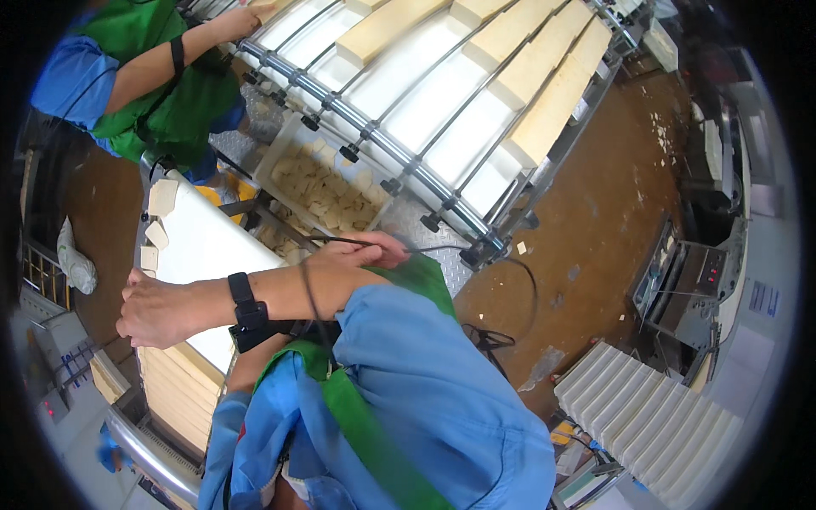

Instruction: Moving strips of processed dough from a conveyor belt onto a collection rack.

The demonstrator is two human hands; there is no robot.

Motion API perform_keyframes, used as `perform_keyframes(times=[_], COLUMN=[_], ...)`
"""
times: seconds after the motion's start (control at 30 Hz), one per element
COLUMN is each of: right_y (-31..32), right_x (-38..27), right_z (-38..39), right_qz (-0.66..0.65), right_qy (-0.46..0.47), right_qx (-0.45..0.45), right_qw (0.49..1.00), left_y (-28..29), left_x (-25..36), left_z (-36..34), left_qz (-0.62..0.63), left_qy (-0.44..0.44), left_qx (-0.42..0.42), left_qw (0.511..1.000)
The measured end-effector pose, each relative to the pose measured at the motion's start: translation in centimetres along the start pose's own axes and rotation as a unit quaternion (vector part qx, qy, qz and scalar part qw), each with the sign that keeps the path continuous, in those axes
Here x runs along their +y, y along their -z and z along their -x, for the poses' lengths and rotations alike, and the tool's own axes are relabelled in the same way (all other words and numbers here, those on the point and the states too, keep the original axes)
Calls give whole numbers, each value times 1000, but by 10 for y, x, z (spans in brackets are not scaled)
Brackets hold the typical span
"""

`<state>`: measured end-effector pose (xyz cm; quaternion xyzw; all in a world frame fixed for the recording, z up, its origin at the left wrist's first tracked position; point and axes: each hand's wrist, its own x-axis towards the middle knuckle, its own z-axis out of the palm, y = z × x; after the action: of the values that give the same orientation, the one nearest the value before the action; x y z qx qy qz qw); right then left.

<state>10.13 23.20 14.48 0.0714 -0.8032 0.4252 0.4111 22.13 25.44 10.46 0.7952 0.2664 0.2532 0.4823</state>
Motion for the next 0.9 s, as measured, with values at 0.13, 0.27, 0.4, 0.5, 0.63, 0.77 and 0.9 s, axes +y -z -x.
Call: perform_keyframes(times=[0.13, 0.27, 0.4, 0.5, 0.63, 0.77, 0.9], right_y=[-8, -7, 16, 41, 90, 104, 111], right_x=[-27, -58, -86, -100, -97, -88, -96], right_z=[-10, -11, -27, -44, -56, -44, -44], right_qz=[13, 2, -73, -271, -385, -355, -310], right_qy=[21, 82, 104, 50, -121, -115, -126], right_qx=[-89, -152, -290, -265, -353, -494, -520], right_qw=[996, 985, 948, 924, 844, 785, 786], left_y=[42, 86, 115, 141, 158, 174, 197], left_x=[-1, 2, 38, 74, 102, 144, 203], left_z=[-9, -25, -10, -2, 4, 15, 39], left_qz=[145, 326, 325, 245, 351, 188, 212], left_qy=[0, 16, -38, -60, -86, -100, -51], left_qx=[-51, -124, -148, -210, -206, -203, -205], left_qw=[988, 937, 933, 945, 909, 956, 954])
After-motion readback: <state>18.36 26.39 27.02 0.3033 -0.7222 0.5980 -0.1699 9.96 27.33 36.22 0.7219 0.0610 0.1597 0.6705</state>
